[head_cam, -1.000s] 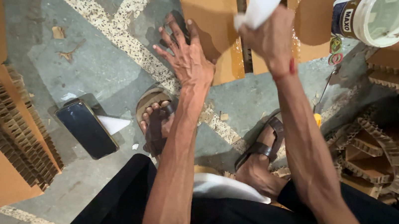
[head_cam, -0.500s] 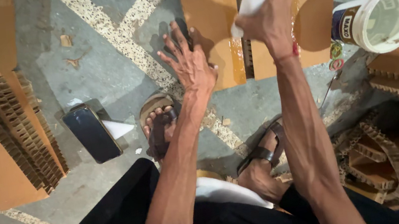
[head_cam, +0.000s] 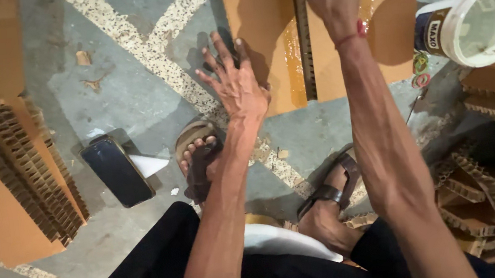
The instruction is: The person applies glue to the edges of corrugated cardboard pieces using a white foam applicator. They then press the glued edges together to form a U-shaped structure and secure it with a rubber band. The process is repeated for another set of cardboard pieces.
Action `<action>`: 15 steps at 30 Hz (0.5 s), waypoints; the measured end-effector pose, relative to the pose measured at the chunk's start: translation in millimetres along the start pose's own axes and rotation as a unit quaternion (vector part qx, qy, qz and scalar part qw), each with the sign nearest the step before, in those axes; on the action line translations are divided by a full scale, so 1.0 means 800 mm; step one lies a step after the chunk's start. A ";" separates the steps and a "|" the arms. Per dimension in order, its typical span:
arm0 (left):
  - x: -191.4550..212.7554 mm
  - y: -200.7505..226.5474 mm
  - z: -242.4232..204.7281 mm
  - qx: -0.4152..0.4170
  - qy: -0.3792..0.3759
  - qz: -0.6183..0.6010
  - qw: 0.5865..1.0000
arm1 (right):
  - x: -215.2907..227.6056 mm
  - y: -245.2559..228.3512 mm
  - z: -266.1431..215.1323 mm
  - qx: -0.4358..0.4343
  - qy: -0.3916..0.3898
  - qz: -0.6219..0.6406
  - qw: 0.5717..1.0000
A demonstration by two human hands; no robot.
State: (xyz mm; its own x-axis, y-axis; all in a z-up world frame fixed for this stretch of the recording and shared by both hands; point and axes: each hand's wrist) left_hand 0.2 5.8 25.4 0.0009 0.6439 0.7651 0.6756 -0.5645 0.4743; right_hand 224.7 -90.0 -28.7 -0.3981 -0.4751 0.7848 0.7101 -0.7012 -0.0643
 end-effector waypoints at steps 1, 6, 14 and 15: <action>0.001 0.002 0.001 0.000 0.008 -0.004 1.000 | 0.022 -0.006 0.003 0.021 -0.016 0.000 1.000; 0.009 0.007 0.000 0.012 -0.017 0.009 1.000 | 0.150 -0.032 -0.023 -0.105 -0.329 0.164 0.924; -0.005 0.001 0.006 0.022 -0.019 0.060 0.998 | 0.274 -0.018 -0.122 -0.345 -0.443 0.215 0.799; -0.008 -0.001 0.006 0.012 -0.007 0.062 0.998 | 0.293 -0.004 -0.133 -0.439 -0.407 0.312 0.738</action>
State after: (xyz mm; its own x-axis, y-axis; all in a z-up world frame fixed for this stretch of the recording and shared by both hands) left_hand 3.7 4.6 17.8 0.0954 0.5776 0.8107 0.6875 -0.6272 0.3660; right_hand 67.5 -255.7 90.0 0.5815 -0.6245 0.5214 -0.1842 -0.7253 -0.6633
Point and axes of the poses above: each hand's wrist, its own z-axis towards the middle knuckle, its own x-axis out of the back of the hand, y = z × x, and after that the axes turned 5 degrees about -z, right-handed
